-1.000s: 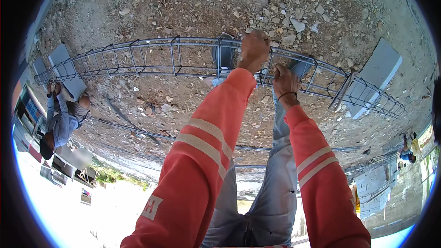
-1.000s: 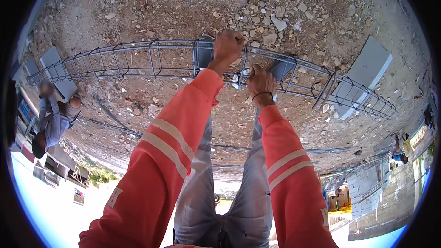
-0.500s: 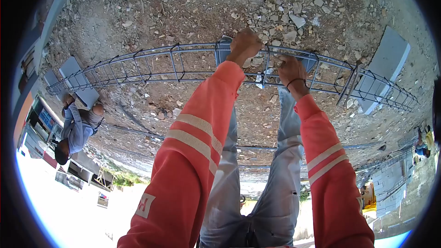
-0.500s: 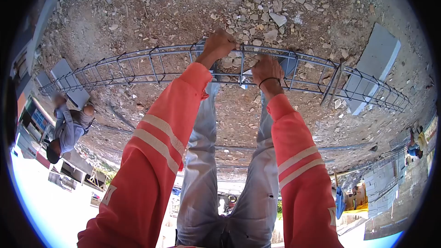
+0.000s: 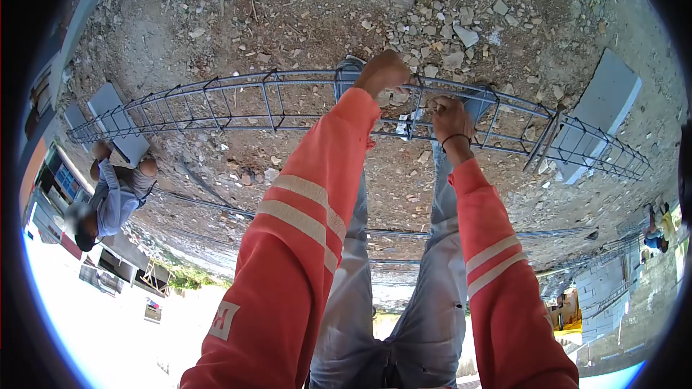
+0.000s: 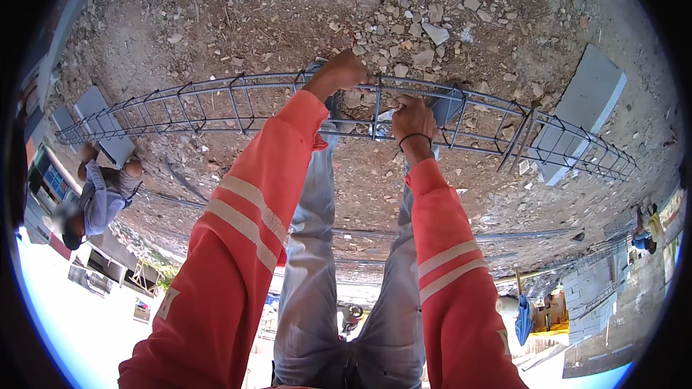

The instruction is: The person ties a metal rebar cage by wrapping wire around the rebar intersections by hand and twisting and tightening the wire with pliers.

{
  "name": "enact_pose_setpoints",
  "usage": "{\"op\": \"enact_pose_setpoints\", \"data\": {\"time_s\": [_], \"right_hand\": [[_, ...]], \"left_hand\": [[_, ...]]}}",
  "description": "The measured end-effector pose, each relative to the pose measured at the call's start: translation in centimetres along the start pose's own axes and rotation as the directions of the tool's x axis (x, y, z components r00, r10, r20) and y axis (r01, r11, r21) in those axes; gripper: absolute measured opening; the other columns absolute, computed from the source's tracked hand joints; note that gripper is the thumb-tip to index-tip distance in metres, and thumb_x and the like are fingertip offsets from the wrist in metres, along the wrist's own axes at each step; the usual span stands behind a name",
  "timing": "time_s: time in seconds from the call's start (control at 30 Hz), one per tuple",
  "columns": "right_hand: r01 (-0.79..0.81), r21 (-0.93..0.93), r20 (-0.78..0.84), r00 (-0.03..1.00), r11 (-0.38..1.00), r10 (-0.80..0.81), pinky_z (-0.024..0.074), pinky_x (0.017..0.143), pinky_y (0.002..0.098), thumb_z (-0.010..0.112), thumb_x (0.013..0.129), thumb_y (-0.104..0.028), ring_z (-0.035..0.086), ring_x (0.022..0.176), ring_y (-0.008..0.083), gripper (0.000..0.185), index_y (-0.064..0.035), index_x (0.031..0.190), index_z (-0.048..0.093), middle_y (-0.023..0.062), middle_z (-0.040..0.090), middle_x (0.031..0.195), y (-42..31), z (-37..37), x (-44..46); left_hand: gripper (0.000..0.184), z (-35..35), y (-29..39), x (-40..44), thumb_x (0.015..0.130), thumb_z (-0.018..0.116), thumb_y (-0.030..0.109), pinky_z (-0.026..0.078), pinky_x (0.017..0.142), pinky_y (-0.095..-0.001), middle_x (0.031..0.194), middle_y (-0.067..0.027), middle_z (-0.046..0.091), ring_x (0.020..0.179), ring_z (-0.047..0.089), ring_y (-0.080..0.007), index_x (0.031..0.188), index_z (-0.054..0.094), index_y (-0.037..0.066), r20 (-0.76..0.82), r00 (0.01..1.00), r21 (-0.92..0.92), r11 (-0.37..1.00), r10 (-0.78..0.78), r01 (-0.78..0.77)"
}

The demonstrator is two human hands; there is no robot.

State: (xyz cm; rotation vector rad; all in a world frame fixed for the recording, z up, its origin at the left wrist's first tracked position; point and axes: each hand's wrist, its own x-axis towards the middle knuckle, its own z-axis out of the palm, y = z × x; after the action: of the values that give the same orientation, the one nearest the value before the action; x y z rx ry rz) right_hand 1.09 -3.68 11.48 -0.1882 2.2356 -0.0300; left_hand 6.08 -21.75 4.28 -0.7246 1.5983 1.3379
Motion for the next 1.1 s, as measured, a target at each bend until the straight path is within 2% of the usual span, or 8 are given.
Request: {"op": "enact_pose_setpoints", "data": {"time_s": [0.27,0.43,0.53,0.63,0.7,0.83,0.9,1.1], "right_hand": [[0.056,0.216,-0.211,0.977,0.975,-0.01,0.0519,0.074,0.0476,0.053,0.09,-0.019,0.067,0.09,0.0402,0.022,-0.0245,0.099,0.072,0.0132,0.072,0.094,1.2,1.4,-2.2],[-0.047,-0.022,0.12,0.992,0.999,0.05,0.0525,0.074,0.0448,0.057,0.087,-0.019,0.069,0.09,0.0361,0.021,-0.0251,0.098,0.074,0.0125,0.072,0.093,-0.1,0.7,-1.0],[0.0,-0.082,0.093,0.996,0.997,0.007,0.0523,0.075,0.0464,0.059,0.086,-0.022,0.068,0.092,0.0382,0.02,-0.0256,0.099,0.074,0.0143,0.071,0.096,-0.3,1.3,-0.2],[0.059,-0.088,0.084,0.995,0.994,-0.051,0.0519,0.076,0.0492,0.059,0.086,-0.023,0.066,0.094,0.0408,0.023,-0.0262,0.104,0.072,0.0159,0.07,0.098,0.3,1.7,1.0],[0.073,-0.05,0.081,0.994,0.996,-0.068,0.0522,0.077,0.0489,0.06,0.085,-0.022,0.066,0.094,0.0409,0.025,-0.0268,0.106,0.072,0.0161,0.071,0.098,0.7,2.1,1.2],[0.2,-0.248,0.121,0.977,0.948,-0.175,0.054,0.076,0.0452,0.06,0.082,-0.018,0.071,0.089,0.0351,0.025,-0.025,0.103,0.073,0.0146,0.073,0.092,0.7,2.7,1.4],[0.257,-0.282,0.105,0.966,0.924,-0.237,0.0541,0.076,0.0452,0.06,0.082,-0.017,0.071,0.089,0.0346,0.025,-0.0237,0.103,0.072,0.0149,0.073,0.092,0.3,2.7,1.6],[0.341,-0.293,0.182,0.937,0.893,-0.298,0.0547,0.075,0.0448,0.058,0.086,-0.013,0.071,0.09,0.0357,0.019,-0.0139,0.099,0.071,0.0141,0.072,0.09,-0.4,-0.5,-1.5]], "left_hand": [[0.014,-0.8,1.7,0.1,0.087,0.062,0.009,0.055,0.058,-0.0246,0.091,-0.0084,0.075,0.071,0.071,-0.0114,0.09,0.074,0.003,0.234,0.938,-0.284,0.905,-0.255,0.317],[0.015,-0.2,1.3,-0.3,0.086,0.06,0.008,0.056,0.059,-0.029,0.089,-0.0075,0.075,0.07,0.071,-0.0117,0.086,0.074,0.004,0.217,0.946,-0.355,0.884,-0.239,0.305],[0.02,-0.4,1.6,-1.2,0.085,0.058,0.006,0.059,0.061,-0.036,0.088,-0.0185,0.073,0.074,0.073,-0.024,0.094,0.072,-0.004,0.098,0.987,-0.372,0.916,-0.125,0.152],[0.023,1.4,1.4,-0.2,0.083,0.06,0.013,0.058,0.074,-0.0421,0.086,-0.0223,0.072,0.079,0.072,-0.034,0.089,0.071,-0.006,-0.169,0.985,0.159,0.986,-0.028,0.055],[0.028,3.6,0.4,-0.2,0.079,0.066,0.028,0.054,0.076,-0.0428,0.082,-0.0196,0.071,0.07,0.067,-0.0398,0.082,0.074,0.002,-0.579,0.786,0.292,0.955,0.216,-0.047],[0.021,4.7,0.8,-2.5,0.08,0.068,0.024,0.054,0.073,-0.0426,0.081,-0.0179,0.071,0.075,0.068,-0.0369,0.083,0.074,0.004,-0.648,0.674,0.311,0.931,0.354,-0.19],[0.013,4.8,1.3,-3.7,0.081,0.069,0.016,0.054,0.072,-0.0407,0.085,-0.0173,0.071,0.078,0.068,-0.0349,0.086,0.075,0.005,-0.629,0.751,-0.006,0.965,0.2,-0.262],[0.01,5.8,1.5,-5.1,0.081,0.07,0.007,0.054,0.074,-0.0392,0.084,-0.0157,0.07,0.075,0.067,-0.0321,0.089,0.075,0.004,-0.736,0.591,0.076,0.908,0.33,-0.412]]}}
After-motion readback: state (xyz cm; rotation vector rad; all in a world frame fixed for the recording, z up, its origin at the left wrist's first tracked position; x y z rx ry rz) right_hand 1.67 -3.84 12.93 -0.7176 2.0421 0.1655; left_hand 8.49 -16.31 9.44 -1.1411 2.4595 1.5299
